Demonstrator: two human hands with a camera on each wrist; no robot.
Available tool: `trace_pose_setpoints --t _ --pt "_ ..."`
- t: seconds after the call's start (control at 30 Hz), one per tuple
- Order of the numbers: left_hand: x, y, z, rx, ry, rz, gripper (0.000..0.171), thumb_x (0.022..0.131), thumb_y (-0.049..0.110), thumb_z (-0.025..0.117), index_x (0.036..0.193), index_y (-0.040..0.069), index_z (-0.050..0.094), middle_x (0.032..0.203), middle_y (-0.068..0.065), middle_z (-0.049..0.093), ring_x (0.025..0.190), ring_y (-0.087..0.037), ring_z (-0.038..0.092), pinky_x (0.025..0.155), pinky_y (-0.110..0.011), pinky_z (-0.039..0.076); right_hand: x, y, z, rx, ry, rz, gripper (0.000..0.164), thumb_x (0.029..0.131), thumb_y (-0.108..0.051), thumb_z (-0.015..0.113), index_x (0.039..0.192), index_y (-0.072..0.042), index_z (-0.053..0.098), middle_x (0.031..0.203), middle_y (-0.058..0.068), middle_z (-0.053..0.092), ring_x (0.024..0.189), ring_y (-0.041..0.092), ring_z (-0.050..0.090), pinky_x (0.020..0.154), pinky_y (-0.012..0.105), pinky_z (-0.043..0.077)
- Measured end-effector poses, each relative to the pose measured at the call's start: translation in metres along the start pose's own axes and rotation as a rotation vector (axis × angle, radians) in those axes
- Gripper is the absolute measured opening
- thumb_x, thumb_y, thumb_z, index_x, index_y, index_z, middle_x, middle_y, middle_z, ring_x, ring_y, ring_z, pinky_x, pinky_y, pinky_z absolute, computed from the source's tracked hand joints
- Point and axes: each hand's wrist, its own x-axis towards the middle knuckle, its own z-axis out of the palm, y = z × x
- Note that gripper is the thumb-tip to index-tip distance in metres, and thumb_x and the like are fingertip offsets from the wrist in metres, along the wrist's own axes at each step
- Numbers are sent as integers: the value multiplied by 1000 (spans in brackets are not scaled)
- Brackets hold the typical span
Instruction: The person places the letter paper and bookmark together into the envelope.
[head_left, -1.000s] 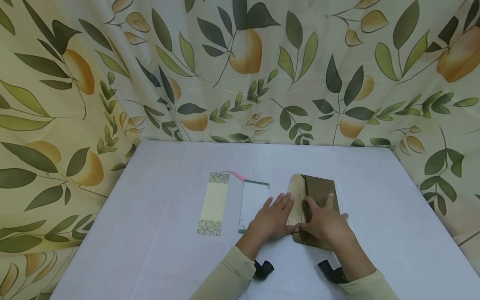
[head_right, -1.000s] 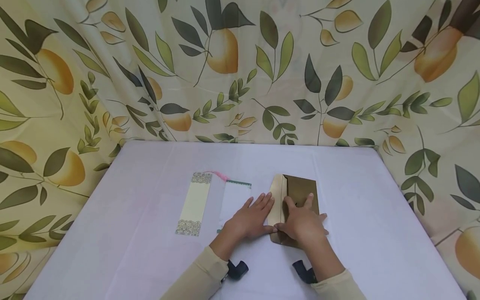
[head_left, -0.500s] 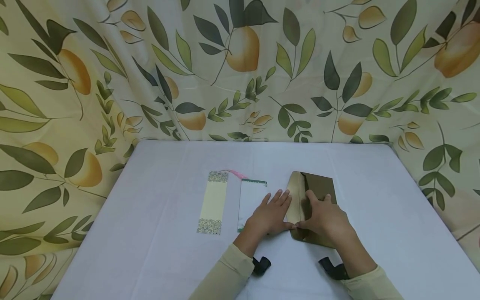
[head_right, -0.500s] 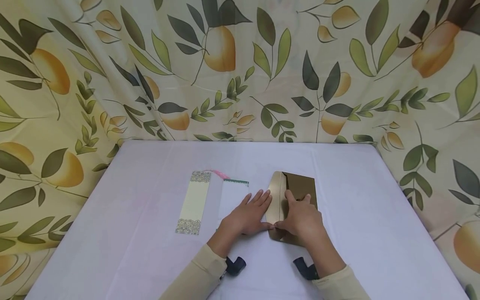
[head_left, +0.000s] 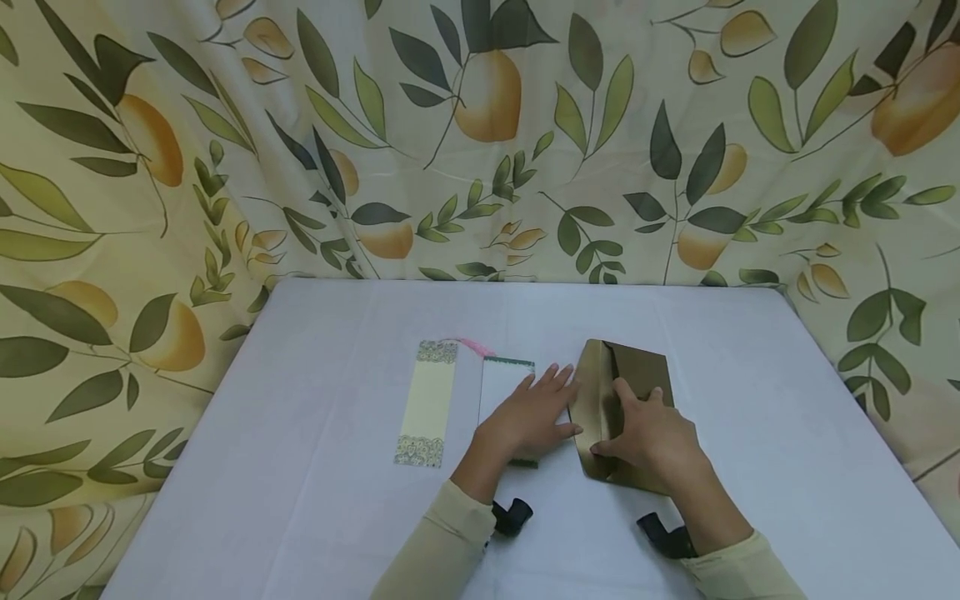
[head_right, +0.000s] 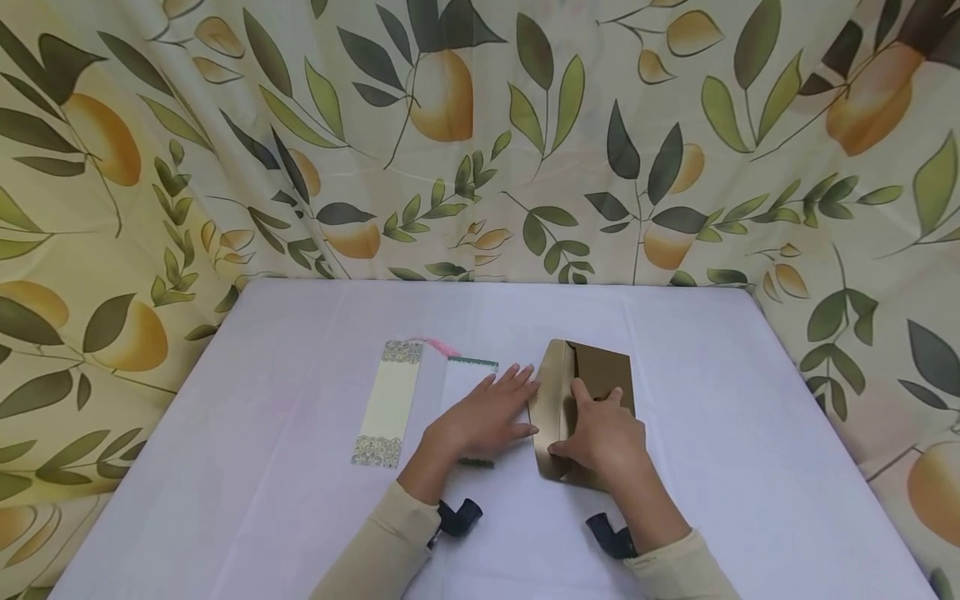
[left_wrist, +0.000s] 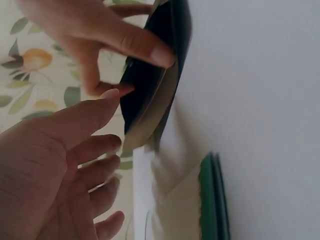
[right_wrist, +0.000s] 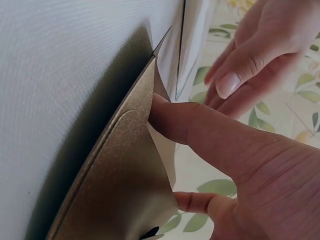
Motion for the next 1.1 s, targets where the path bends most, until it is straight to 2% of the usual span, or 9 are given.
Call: trace_pose_setpoints --t 0.2,0.27,0.43,0.6,0.67,0.83,0.9,1.1 --pt "-9 -19 -12 -115 0 -13 59 106 39 59 159 16 44 168 -7 28 155 -26 19 122 -38 19 -2 -1 1 -3 -12 7 105 77 -50 89 152 1 34 139 59 25 81 50 67 60 54 54" --pt "-12 -26 -16 -150 9 -15 56 106 36 60 157 16 47 166 -7 32 154 -25 23 121 -40 22 -2 -2 0 -3 -14 9 104 77 -49 88 152 1 34 139 59 25 76 46 67 58 52 53" --pt "-18 -44 -22 -254 62 -38 52 103 29 66 152 14 54 162 -6 40 150 -20 33 119 -39 28 -3 -3 -1 -4 -11 5 103 78 -48 88 151 1 35 139 59 25 70 41 66 57 50 53" --pt "-23 -61 -24 -304 107 -58 52 102 24 69 150 12 55 160 -10 42 148 -25 36 118 -40 29 -2 -4 -2 2 -20 7 103 79 -48 87 152 0 34 140 59 23 63 35 62 56 48 51" --pt "-25 -67 -24 -324 125 -87 53 101 24 71 150 12 56 162 -12 39 149 -28 35 117 -44 31 -2 -3 -2 5 -28 7 102 79 -47 87 152 0 33 141 60 21 61 33 61 55 47 51" --pt "-36 -76 -26 -364 154 -210 61 93 23 80 149 16 57 164 -16 29 148 -36 30 111 -55 37 0 -3 1 13 -38 -2 102 80 -47 86 153 -1 32 142 59 20 60 32 61 56 46 50" --pt "-40 -79 -28 -365 153 -242 65 91 24 83 150 18 56 160 -18 31 142 -37 32 107 -56 40 1 -4 1 16 -36 -4 102 80 -47 86 153 -1 32 143 59 20 62 32 61 57 47 51" --pt "-45 -89 -28 -388 119 -245 69 91 25 82 153 19 51 132 -18 44 120 -32 41 94 -49 48 -3 -5 -3 25 -38 11 102 81 -46 86 154 0 31 144 58 18 61 32 61 56 46 50"
